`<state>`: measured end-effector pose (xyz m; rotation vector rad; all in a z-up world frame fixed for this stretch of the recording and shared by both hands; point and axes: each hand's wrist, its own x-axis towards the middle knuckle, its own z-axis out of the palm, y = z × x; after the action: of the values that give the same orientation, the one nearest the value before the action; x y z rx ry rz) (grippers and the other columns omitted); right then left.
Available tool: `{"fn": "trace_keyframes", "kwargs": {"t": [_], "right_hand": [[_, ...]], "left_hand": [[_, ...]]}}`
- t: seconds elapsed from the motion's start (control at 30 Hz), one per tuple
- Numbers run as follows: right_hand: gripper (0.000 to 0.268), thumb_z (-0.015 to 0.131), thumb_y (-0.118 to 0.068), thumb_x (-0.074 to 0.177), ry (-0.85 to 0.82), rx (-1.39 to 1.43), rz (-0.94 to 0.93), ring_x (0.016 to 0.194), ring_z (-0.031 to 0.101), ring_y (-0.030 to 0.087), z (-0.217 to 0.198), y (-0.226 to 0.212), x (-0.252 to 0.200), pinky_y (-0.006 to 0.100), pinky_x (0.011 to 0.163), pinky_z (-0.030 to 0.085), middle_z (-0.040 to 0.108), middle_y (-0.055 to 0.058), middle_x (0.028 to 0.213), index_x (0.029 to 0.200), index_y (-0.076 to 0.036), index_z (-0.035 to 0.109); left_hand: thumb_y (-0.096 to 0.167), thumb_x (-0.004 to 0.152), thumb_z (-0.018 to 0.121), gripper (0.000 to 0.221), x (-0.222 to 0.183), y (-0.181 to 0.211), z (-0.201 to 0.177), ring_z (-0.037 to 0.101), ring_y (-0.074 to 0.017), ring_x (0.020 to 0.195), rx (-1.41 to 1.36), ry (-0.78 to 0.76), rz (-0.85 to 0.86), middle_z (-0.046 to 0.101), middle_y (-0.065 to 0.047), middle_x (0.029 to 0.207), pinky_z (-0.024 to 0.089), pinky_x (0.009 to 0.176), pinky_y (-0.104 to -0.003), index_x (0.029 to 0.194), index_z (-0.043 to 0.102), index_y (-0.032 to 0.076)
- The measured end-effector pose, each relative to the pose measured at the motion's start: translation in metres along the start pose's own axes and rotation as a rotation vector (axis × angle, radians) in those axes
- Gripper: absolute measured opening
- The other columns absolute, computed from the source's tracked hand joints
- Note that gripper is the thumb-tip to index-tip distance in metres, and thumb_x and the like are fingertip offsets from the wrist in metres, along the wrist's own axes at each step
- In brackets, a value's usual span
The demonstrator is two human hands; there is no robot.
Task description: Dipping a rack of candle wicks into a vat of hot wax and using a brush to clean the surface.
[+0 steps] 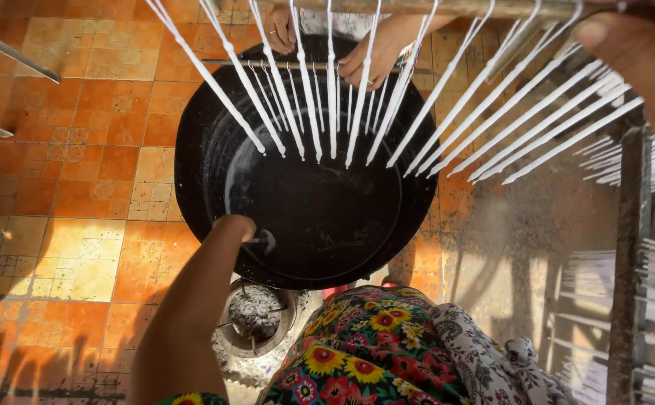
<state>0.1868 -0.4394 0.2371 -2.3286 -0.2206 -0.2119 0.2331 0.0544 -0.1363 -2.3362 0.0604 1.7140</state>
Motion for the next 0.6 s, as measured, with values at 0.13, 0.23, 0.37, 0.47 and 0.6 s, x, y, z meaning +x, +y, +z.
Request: {"fn": "trace_keyframes", "kwargs": {"t": [0.13,0.23,0.37,0.47,0.6], "right_hand": [[0.014,0.065,0.012,0.130,-0.036,-0.129,-0.474,0.122,0.059,0.035,-0.012,-0.019,0.000,0.044,0.109,0.045,0.063,0.025,0.130,0.143,0.016,0.060],[0.008,0.074,0.006,0.129,-0.016,-0.376,-0.604,0.100,0.065,0.028,-0.011,-0.037,0.003,0.040,0.085,0.047,0.072,0.020,0.114,0.134,0.013,0.075],[0.010,0.074,-0.004,0.116,-0.095,-0.358,-0.615,0.099,0.064,0.027,-0.004,-0.038,0.017,0.042,0.087,0.045,0.073,0.012,0.113,0.124,0.003,0.074],[0.013,0.071,-0.006,0.113,-0.147,-0.307,-0.640,0.103,0.062,0.030,0.003,-0.038,0.025,0.044,0.089,0.044,0.070,0.014,0.115,0.124,0.002,0.072],[0.012,0.072,-0.003,0.114,-0.170,-0.253,-0.700,0.100,0.062,0.030,0.016,-0.025,0.036,0.043,0.090,0.048,0.065,0.018,0.113,0.122,0.005,0.070]], "left_hand": [[0.006,0.101,0.034,0.055,-0.076,-0.017,0.007,0.063,-0.0362,0.127,-0.230,0.127,-0.075,0.048,-0.019,0.157,0.055,0.099,-0.048,0.155,0.041,0.000],[0.030,0.107,0.040,0.038,-0.120,-0.018,0.036,0.065,-0.0325,0.101,-0.555,0.291,-0.127,0.067,-0.013,0.116,0.050,0.091,-0.045,0.116,0.068,0.007],[0.022,0.109,0.036,0.054,-0.169,0.014,0.094,0.062,-0.0420,0.121,-0.863,0.562,-0.091,0.054,-0.022,0.145,0.054,0.089,-0.055,0.162,0.025,0.012],[0.011,0.105,0.028,0.056,-0.187,0.051,0.123,0.064,-0.0446,0.111,-1.065,0.679,-0.115,0.064,-0.024,0.131,0.051,0.083,-0.058,0.160,0.028,0.013],[0.009,0.104,0.033,0.047,-0.086,0.074,0.182,0.063,-0.0556,0.102,-1.027,1.027,-0.071,0.062,-0.029,0.126,0.049,0.079,-0.068,0.150,0.030,0.005]]}}
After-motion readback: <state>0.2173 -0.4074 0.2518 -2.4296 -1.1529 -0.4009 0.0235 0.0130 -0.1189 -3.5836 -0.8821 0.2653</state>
